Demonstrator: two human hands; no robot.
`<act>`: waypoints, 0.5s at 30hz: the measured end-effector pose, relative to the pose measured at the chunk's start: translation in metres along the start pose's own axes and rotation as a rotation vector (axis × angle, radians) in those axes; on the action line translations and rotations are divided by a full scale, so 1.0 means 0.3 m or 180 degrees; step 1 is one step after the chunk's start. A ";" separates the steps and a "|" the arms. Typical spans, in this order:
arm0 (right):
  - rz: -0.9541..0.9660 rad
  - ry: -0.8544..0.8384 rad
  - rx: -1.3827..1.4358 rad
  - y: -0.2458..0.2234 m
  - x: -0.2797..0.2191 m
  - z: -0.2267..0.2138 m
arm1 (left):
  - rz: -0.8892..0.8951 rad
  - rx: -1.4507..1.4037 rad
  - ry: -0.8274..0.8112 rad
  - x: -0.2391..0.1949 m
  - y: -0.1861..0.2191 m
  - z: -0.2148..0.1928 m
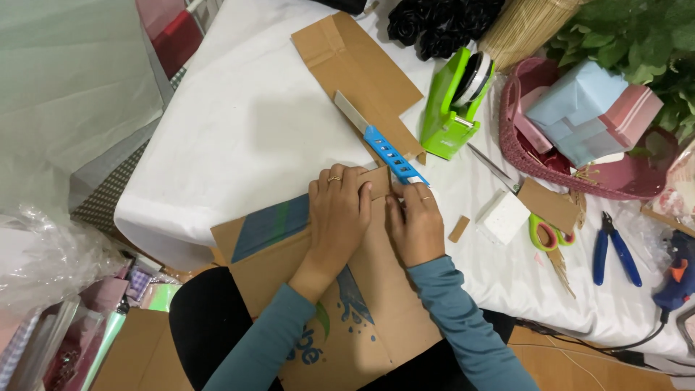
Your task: Assembling a cardboard structure by cutting with a utility knife and bonding with a hot glue gun.
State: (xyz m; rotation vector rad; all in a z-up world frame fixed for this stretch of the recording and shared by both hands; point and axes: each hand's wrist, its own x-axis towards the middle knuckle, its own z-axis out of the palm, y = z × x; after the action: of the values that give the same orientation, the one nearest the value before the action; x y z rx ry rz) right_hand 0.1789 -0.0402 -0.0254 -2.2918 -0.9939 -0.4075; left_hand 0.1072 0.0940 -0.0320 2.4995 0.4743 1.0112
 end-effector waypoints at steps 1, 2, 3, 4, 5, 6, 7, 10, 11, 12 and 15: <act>0.0005 -0.0006 -0.0002 -0.001 -0.005 0.013 | -0.0004 -0.0003 -0.0006 0.000 -0.001 0.002; -0.0081 0.0017 -0.0171 -0.003 -0.010 0.026 | -0.0006 0.0007 -0.0024 0.000 -0.002 0.003; -0.0167 0.0041 -0.0339 -0.006 -0.015 0.038 | -0.0008 0.0018 -0.0042 0.000 -0.001 0.002; -0.0169 0.0042 -0.0338 0.004 -0.018 0.049 | -0.0007 0.0019 -0.0041 -0.002 -0.008 0.011; -0.0172 0.0044 -0.0321 0.014 -0.022 0.059 | -0.0020 0.0019 -0.0082 -0.004 -0.013 0.019; -0.0176 0.0048 -0.0302 0.024 -0.025 0.070 | -0.0031 0.0021 -0.0121 -0.007 -0.019 0.026; -0.0178 0.0052 -0.0300 0.022 -0.023 0.068 | -0.0029 0.0024 -0.0118 -0.008 -0.029 0.032; -0.0007 0.0025 0.0085 0.020 -0.017 0.061 | -0.0042 0.0037 -0.0337 -0.008 -0.053 0.049; -0.0011 0.0018 0.0043 0.019 -0.016 0.058 | -0.0070 -0.0021 -0.0626 -0.005 -0.058 0.050; -0.0017 0.0013 0.0003 0.016 -0.012 0.055 | -0.0098 -0.0077 -0.0913 0.000 -0.064 0.050; -0.0157 -0.0078 -0.0334 0.010 -0.018 0.015 | -0.0136 -0.0093 -0.1209 0.013 -0.087 0.079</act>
State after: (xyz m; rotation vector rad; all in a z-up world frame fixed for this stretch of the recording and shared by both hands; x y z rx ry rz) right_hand 0.1779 -0.0420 -0.0326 -2.3747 -1.0660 -0.4632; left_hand 0.1227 0.1126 -0.0578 2.5594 0.3881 0.5027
